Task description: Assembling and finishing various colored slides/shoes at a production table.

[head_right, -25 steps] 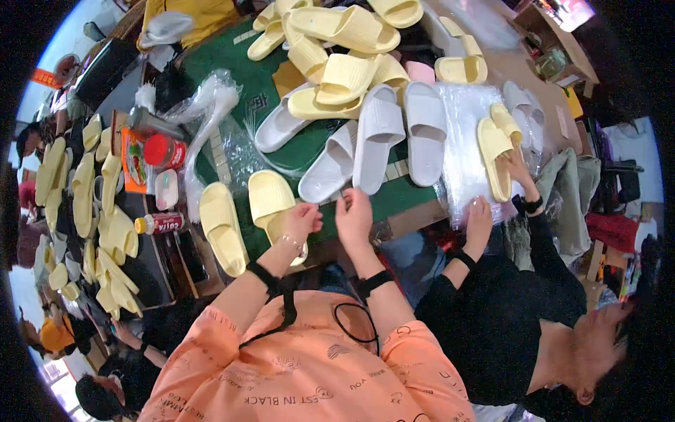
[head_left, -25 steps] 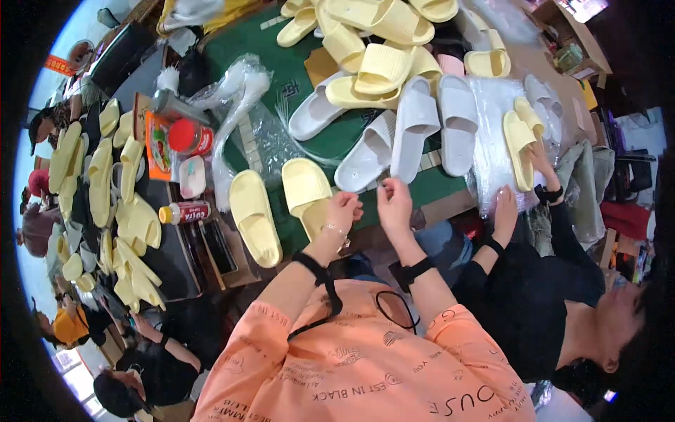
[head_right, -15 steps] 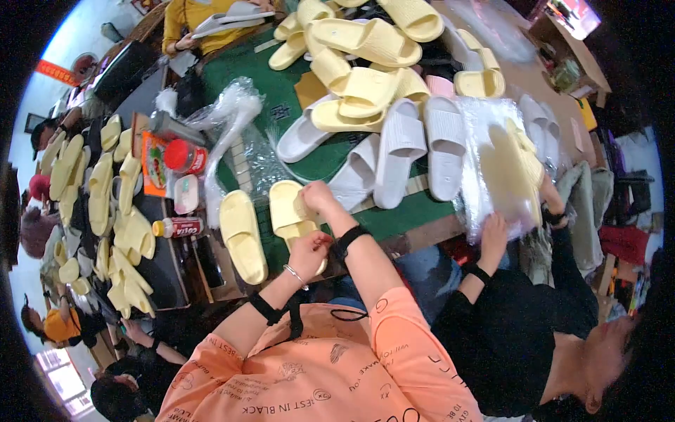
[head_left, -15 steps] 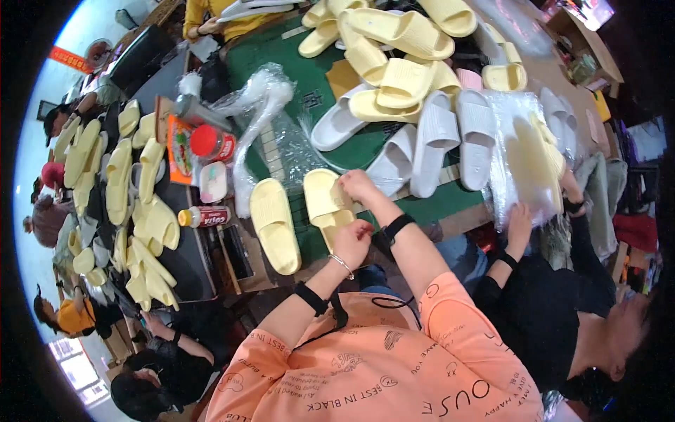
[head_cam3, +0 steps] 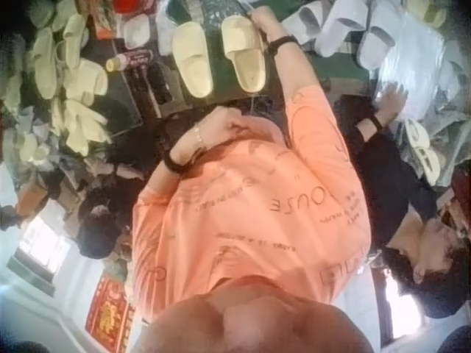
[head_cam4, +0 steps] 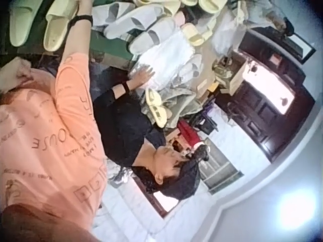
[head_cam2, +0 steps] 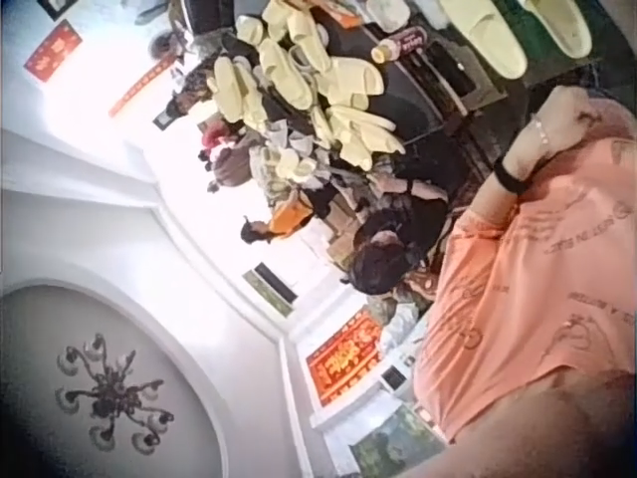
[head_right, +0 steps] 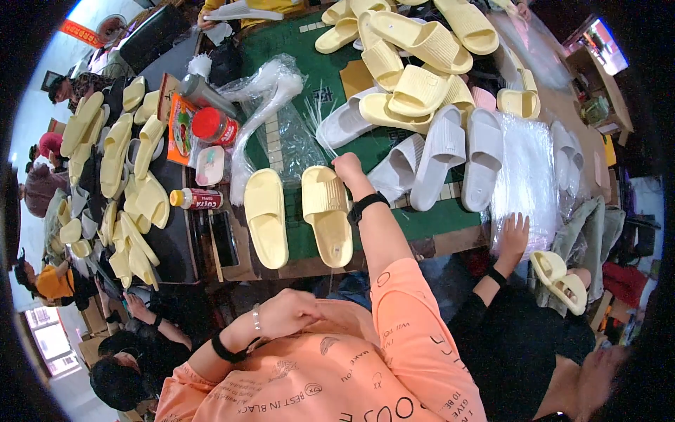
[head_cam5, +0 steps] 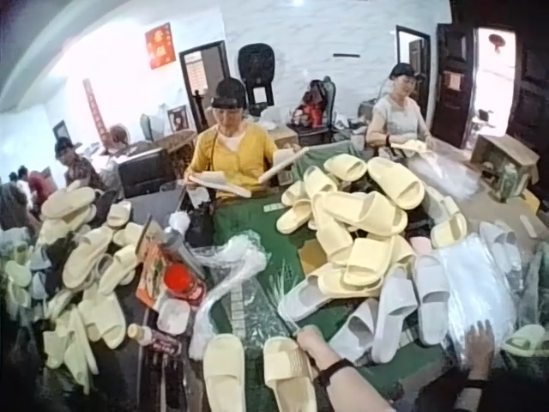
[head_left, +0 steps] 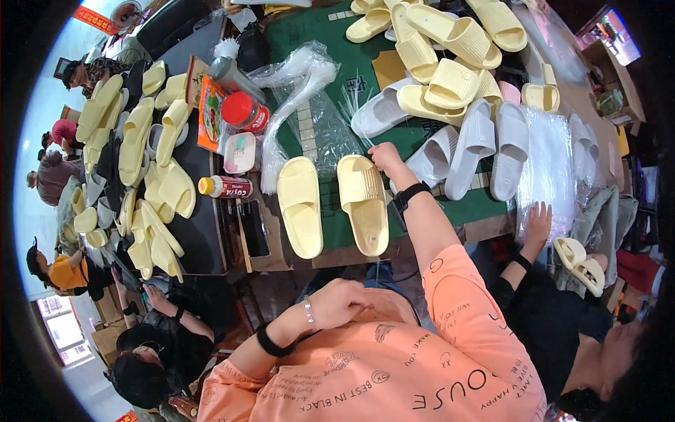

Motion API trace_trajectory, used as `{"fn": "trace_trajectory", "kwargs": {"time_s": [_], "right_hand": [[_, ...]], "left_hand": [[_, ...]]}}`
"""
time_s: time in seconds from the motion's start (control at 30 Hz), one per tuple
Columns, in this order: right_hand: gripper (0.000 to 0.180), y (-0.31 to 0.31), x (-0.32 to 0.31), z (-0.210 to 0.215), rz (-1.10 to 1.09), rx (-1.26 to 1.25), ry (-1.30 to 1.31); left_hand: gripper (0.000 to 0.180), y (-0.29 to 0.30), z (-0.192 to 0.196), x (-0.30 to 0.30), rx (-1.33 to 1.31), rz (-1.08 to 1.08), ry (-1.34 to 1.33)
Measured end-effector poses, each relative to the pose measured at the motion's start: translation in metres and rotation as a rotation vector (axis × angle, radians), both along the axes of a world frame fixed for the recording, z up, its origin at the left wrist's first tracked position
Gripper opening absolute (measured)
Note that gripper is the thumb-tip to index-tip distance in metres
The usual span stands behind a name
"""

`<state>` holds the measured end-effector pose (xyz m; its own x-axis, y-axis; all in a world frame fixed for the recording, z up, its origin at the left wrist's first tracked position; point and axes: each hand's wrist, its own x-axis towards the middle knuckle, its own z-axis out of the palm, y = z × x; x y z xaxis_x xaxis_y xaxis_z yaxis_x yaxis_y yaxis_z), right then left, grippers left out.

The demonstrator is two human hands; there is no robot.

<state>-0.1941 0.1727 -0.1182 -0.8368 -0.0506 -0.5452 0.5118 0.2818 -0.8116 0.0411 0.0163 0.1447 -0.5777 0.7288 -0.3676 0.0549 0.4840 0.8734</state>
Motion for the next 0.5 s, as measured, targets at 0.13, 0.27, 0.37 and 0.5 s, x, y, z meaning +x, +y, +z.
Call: {"fn": "trace_trajectory", "kwargs": {"time_s": [0.13, 0.27, 0.37, 0.5], "right_hand": [[0.014, 0.004, 0.0, -0.012, 0.191, 0.206, 0.222], [0.021, 0.004, 0.017, 0.054, 0.216, 0.548, 0.325], [0.026, -0.021, 0.072, 0.158, 0.315, 0.439, 0.443], [0.029, -0.068, 0.164, 0.157, 0.528, -0.303, 0.313]], "left_hand": [[0.011, -0.029, 0.023, 0.007, 0.231, -0.044, -0.2], [0.009, -0.056, 0.037, -0.014, 0.089, 0.035, -0.146], [0.01, -0.082, -0.006, -0.031, -0.067, 0.116, 0.173], [0.012, -0.092, -0.034, -0.061, -0.165, 0.24, 0.216]]}}
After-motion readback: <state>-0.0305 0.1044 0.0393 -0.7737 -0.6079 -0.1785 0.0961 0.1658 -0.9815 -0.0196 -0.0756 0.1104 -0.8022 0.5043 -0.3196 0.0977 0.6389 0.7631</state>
